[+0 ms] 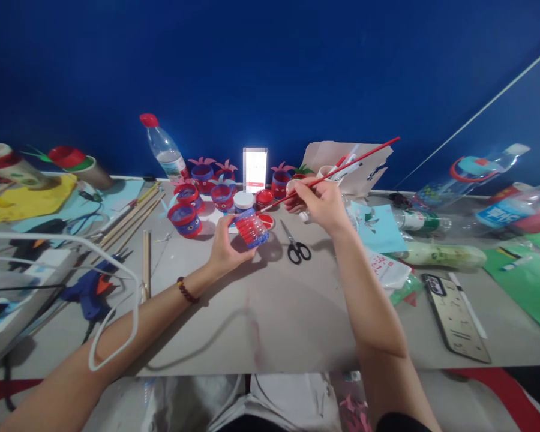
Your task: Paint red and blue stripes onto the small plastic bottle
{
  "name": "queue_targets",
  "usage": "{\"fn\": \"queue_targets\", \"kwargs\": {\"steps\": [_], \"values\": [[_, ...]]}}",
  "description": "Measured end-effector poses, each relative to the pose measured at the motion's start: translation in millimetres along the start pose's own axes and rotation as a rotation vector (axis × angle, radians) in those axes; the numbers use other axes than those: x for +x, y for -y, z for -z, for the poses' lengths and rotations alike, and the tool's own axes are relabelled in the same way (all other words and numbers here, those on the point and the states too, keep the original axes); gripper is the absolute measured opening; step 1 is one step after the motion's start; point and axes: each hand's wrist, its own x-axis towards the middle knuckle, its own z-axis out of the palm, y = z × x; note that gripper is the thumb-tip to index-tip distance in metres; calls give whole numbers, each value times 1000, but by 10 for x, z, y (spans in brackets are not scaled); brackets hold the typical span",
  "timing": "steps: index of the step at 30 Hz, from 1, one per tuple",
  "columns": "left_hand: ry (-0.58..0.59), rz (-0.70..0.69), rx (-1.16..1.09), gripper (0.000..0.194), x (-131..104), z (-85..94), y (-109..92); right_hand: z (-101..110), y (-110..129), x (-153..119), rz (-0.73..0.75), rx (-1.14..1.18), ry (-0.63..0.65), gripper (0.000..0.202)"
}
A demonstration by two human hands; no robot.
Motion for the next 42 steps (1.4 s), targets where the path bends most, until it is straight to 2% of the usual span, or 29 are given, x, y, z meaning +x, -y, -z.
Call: {"fn": "queue_targets", "kwargs": {"steps": [7, 19, 26, 31, 38, 42], "values": [[4, -30, -1, 84, -9, -8, 22, -122, -83, -16, -12, 28, 127, 42], [-16, -75, -41, 84, 5, -2, 38, -80, -40, 6, 13, -18, 84, 52], [3, -32, 31, 82, 6, 2, 14, -28, 32, -37, 28, -59, 12, 39], [27, -24, 80, 80, 14, 15, -14, -45, 20, -105, 104, -98, 128, 36], [8, -37, 74, 78, 12, 8, 2, -62, -4, -148, 181, -268, 142, 35], [7, -21, 78, 78, 9, 5, 6, -55, 2, -152, 195, -263, 167, 35]]}}
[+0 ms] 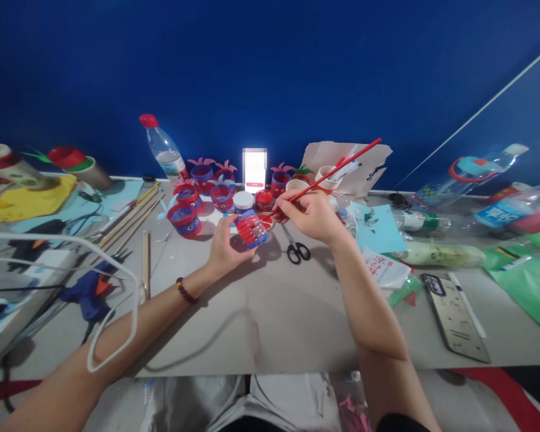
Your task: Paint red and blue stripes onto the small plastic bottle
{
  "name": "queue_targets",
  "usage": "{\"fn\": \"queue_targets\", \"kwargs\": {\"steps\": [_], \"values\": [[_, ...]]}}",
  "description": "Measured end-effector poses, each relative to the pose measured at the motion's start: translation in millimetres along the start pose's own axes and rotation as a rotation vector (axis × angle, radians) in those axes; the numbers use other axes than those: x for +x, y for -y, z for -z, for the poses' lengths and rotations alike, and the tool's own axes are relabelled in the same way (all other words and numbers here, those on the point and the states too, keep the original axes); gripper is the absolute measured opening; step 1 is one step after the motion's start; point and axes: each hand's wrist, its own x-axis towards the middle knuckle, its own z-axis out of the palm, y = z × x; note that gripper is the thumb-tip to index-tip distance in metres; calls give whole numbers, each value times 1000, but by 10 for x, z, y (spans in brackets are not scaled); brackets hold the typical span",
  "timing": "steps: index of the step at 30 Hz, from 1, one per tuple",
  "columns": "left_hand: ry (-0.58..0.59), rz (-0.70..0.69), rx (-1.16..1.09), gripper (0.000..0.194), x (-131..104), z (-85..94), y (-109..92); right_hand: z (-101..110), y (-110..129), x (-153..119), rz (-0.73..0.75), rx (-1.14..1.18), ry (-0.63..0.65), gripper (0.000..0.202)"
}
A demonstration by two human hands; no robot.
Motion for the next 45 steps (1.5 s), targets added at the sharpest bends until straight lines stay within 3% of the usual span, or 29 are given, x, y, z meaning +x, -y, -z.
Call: {"fn": "queue_targets", "kwargs": {"steps": [19, 27, 33, 36, 45], "values": [[20, 44, -3, 78, -7, -1, -1, -11, 55, 13, -40, 51, -16, 33], [59, 81, 7, 78, 19, -5, -37, 73, -54, 209, -112, 74, -273, 24], [63, 49, 11, 80, 19, -20, -31, 25, -313, 543, -48, -95, -309, 18], [70, 55, 11, 80, 17, -26, -24, -64, -337, 680, -24, -266, -232, 12], [58, 45, -31, 81, 12, -41, 26, -179, -446, 800, 18, -561, -179, 18]]}}
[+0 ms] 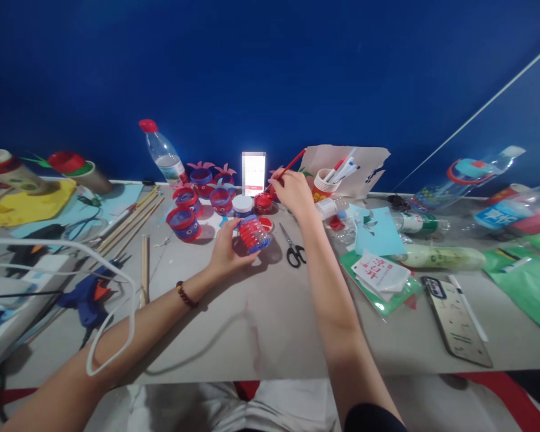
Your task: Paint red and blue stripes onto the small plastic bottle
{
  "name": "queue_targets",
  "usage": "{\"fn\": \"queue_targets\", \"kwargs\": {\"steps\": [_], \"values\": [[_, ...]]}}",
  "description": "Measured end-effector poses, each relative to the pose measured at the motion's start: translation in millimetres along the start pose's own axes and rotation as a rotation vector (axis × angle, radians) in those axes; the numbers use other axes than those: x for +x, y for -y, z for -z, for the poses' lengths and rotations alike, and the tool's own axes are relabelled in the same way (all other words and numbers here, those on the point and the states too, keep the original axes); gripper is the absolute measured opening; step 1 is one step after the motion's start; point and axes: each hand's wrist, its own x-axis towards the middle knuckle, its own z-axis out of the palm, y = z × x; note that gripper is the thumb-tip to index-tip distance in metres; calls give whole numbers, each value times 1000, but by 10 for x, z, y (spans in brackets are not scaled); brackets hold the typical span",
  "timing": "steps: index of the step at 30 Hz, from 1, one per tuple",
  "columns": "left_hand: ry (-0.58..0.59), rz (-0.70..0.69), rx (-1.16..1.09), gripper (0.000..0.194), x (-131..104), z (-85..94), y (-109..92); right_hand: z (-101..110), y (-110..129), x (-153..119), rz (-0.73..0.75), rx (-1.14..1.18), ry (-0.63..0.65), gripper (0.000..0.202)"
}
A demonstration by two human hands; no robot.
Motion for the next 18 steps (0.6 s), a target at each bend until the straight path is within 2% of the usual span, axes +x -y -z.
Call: {"fn": "queue_targets", "kwargs": {"steps": [9, 18], "values": [[-20, -8, -13, 81, -3, 1, -5, -118, -99, -17, -73, -88, 68, 23], [1, 8, 9, 81, -3, -2, 2, -156, -102, -19, -89, -126, 68, 26]]}}
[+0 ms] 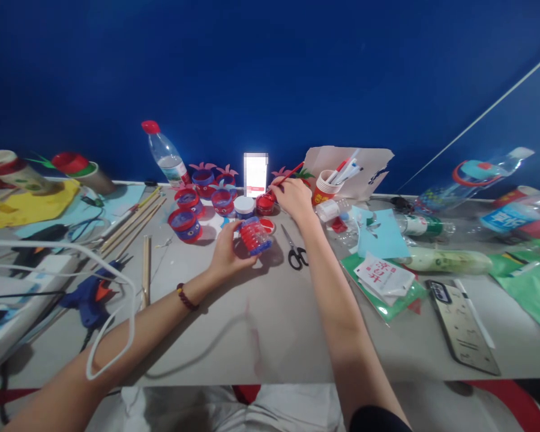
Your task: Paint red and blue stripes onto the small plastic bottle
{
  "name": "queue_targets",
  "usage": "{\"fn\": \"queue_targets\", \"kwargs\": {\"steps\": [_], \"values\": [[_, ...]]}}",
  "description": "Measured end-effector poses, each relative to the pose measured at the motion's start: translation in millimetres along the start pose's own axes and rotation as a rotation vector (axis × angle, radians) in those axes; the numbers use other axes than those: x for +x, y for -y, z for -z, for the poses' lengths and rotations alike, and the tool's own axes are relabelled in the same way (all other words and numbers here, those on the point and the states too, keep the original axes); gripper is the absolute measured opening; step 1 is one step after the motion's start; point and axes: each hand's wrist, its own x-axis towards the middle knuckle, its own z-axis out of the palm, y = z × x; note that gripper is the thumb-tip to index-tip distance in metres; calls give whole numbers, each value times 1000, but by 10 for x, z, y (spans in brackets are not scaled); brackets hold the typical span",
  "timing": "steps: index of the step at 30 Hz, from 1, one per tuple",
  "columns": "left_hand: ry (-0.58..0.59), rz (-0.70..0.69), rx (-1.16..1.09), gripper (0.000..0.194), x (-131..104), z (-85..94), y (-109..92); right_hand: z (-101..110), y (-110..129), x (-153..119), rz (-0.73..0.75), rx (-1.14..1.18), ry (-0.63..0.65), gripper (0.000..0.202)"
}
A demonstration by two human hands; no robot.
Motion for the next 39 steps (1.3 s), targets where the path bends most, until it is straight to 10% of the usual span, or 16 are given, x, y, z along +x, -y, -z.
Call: {"fn": "queue_targets", "kwargs": {"steps": [39], "values": [[41, 25, -3, 78, 1, 15, -25, 41, -10, -5, -12, -42, -54, 27]]}}
